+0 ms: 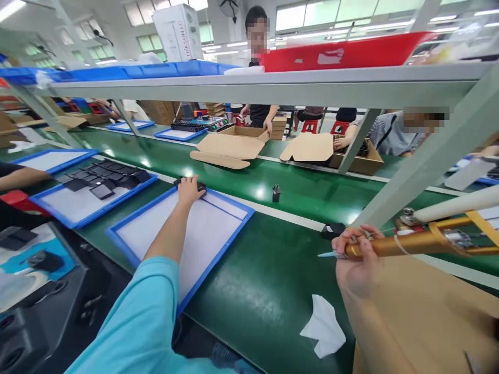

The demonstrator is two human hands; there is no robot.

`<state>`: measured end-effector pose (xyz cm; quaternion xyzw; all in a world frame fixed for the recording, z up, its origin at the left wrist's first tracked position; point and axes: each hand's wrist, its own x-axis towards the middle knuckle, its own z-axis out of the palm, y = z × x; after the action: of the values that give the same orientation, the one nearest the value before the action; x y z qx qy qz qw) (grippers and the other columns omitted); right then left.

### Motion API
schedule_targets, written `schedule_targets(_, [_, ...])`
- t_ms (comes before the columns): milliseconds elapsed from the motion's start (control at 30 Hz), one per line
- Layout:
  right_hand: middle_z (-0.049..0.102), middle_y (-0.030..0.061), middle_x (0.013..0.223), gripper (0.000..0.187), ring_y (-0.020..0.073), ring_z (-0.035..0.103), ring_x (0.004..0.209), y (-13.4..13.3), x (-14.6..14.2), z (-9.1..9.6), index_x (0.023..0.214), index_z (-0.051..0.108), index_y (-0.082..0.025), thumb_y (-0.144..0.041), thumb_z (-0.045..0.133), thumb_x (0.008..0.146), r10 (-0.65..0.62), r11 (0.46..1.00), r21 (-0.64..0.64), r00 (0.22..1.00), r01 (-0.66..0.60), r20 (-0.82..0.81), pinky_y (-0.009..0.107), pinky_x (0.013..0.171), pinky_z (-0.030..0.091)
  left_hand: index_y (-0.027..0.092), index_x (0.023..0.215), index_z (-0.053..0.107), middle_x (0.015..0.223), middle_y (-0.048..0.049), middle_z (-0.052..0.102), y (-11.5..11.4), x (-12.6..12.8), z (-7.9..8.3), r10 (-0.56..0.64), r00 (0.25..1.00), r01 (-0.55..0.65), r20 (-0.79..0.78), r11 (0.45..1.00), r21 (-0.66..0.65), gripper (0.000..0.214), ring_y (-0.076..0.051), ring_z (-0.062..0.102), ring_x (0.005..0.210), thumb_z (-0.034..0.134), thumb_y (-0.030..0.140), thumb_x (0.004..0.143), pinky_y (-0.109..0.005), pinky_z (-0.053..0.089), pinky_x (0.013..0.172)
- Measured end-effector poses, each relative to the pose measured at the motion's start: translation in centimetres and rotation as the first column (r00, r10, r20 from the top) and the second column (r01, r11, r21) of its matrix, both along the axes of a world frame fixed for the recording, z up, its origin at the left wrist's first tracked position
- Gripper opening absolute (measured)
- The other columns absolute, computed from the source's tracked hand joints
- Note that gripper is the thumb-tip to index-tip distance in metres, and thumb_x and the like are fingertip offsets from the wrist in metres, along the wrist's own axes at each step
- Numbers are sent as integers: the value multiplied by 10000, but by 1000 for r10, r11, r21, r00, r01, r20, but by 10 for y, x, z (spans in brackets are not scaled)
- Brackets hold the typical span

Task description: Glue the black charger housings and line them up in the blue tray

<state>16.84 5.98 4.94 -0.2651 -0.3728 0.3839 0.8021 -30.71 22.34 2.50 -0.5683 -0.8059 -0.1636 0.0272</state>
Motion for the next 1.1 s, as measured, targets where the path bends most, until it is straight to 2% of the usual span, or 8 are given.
schedule_targets(167, [613,-22,748,247,86,499,463,0,1,1,1019,576,-236,-301,606,782,1,1000,-14,1000,-1,-6,265,511,417,148,1475,351,1536,-212,312,16,25,-2,-40,997,50,-73,988,145,802,-435,250,1405,667,418,788,-577,244,1119])
schedule_targets(233, [610,-26,749,241,83,499,467,1,2,2,1020,573,-239,-299,601,788,2,1000,-20,1000,-2,-7,261,513,417,148,1485,329,1511,-190,373,32,55,-1,-229,973,229,-21,959,167,801,-382,309,1397,631,469,817,-518,258,1142])
schedule_targets(333, [606,-30,752,239,79,493,470,2,3,1,1024,569,-248,-310,597,795,-6,1000,-20,1000,6,7,259,510,414,162,1523,251,1550,-148,347,61,122,-7,-550,814,541,186,835,100,921,-319,315,1428,686,475,773,-428,251,1179])
schedule_targets(467, [604,-36,758,244,74,484,470,5,4,-1,1021,559,-259,-321,607,791,-24,999,-27,1000,24,5,257,510,414,166,1515,277,1516,-158,413,87,200,-24,-576,735,623,358,782,-22,1049,-328,404,1389,810,378,636,-406,343,1136])
schedule_targets(633, [594,-46,762,247,59,483,476,6,3,-2,1032,541,-263,-324,611,803,-14,999,-45,999,12,-38,246,519,408,137,1446,367,1388,-207,539,83,224,-21,-533,747,591,398,806,-30,863,-354,560,1236,750,365,706,-478,435,1046])
schedule_targets(767, [593,-56,761,254,50,483,480,7,2,-3,1031,525,-261,-327,613,802,5,999,-46,999,-7,-49,231,503,370,217,1409,412,1344,-129,590,39,228,2,-602,671,682,433,730,-42,852,-297,603,1182,786,414,669,-411,500,985])
schedule_targets(967, [586,-68,754,262,44,476,481,4,0,1,1025,508,-256,-347,615,805,30,999,-34,998,-32,-46,233,512,358,289,1422,432,1246,-47,657,-92,254,24,-827,319,946,463,307,-103,840,-247,644,1094,805,371,674,-338,500,941])
schedule_targets(1100, [582,-69,749,257,44,472,478,0,-6,6,1020,510,-259,-350,619,806,66,997,-34,997,-67,-45,236,508,358,336,1451,411,1338,-35,615,-157,256,15,-806,264,964,531,199,-178,814,-260,607,1187,769,250,726,-352,472,991])
